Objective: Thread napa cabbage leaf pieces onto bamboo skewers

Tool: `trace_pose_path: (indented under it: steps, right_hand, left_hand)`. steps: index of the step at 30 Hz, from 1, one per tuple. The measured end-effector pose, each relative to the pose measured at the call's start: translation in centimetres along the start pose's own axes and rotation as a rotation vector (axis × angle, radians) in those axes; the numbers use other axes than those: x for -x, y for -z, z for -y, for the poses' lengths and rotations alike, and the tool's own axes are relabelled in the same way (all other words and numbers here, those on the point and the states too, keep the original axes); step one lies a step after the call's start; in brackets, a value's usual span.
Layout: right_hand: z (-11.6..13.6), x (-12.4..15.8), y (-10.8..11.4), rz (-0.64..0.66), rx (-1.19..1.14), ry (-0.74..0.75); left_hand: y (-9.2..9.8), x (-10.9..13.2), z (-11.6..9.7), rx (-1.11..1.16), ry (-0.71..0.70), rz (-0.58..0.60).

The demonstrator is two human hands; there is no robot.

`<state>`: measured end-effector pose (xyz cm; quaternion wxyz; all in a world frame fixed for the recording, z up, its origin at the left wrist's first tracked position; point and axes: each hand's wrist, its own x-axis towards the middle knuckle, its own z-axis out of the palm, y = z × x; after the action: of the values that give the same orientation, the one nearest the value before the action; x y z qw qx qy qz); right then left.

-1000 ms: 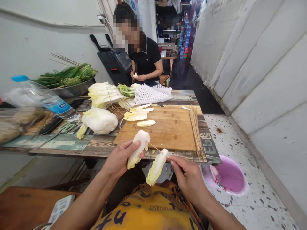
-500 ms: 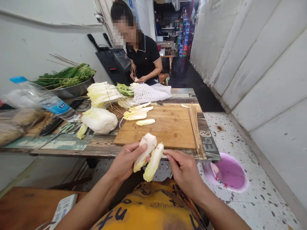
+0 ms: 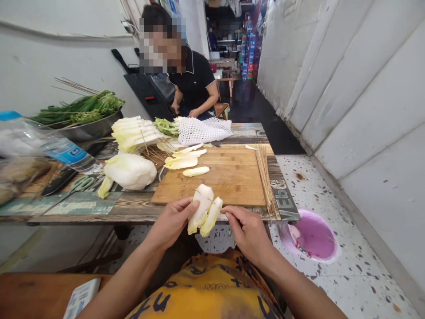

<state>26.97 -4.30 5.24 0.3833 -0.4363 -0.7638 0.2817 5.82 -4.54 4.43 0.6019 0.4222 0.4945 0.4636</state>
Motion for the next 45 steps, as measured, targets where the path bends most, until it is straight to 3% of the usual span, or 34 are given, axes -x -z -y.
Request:
trace_pose_path:
  steps: [2,5,7,9,11,15,18,21,25,28,34,45]
  right_hand:
    - [-0.4,0.1,0.4,-0.026,0.007,-0.031]
    - [-1.2,0.3,1.0,-0.078,0.022,-0.095]
    - [-1.7,0.5,1.3,-0.095,0.025,-0.128]
    - [-2.0,0.7,1.3,-0.103,0.021,-0.152]
    - [-2.3,0.9,1.3,-0.106,0.012,-0.171]
    - [-2.5,1.1,1.3,-0.087,-0.010,-0.197]
    - [-2.5,1.0,1.4,-0.070,-0.023,-0.206]
    - [-2.5,1.0,1.3,-0.050,-0.032,-0.205]
    - [-2.4,1.0,1.1,-0.007,-0.034,-0.196]
    - [-2.1,1.0,1.3,0.027,-0.020,-0.183]
    - [-1.5,1.0,1.7,0.036,0.012,-0.162]
    - [-1.2,1.3,2.1,0.026,0.017,-0.176]
  left_hand:
    - [0.9,-1.1,-0.4,-0.160,-0.101,-0.104]
    - [2.6,-3.9,-1.3,-0.596,-0.407,-0.448]
    - [3.2,-5.8,-1.8,-0.968,-0.499,-0.446]
    - [3.1,-7.3,-2.0,-1.291,-0.461,-0.406]
    - [2.7,-8.1,-2.1,-1.499,-0.378,-0.446]
    - [2.5,-8.5,-2.3,-1.580,-0.315,-0.473]
    - [3.0,-8.2,-2.7,-1.450,-0.378,-0.402]
    - [2.9,-7.3,-3.0,-1.066,-0.361,-0.380]
    - [1.5,-5.3,-2.8,-0.315,-0.108,-0.126]
    - [0.6,-4.2,-2.5,0.032,-0.001,-0.020]
    - [0.1,-3.4,-2.7,0.306,0.039,0.034]
    - [0.3,-3.2,-2.7,0.426,0.094,-0.026]
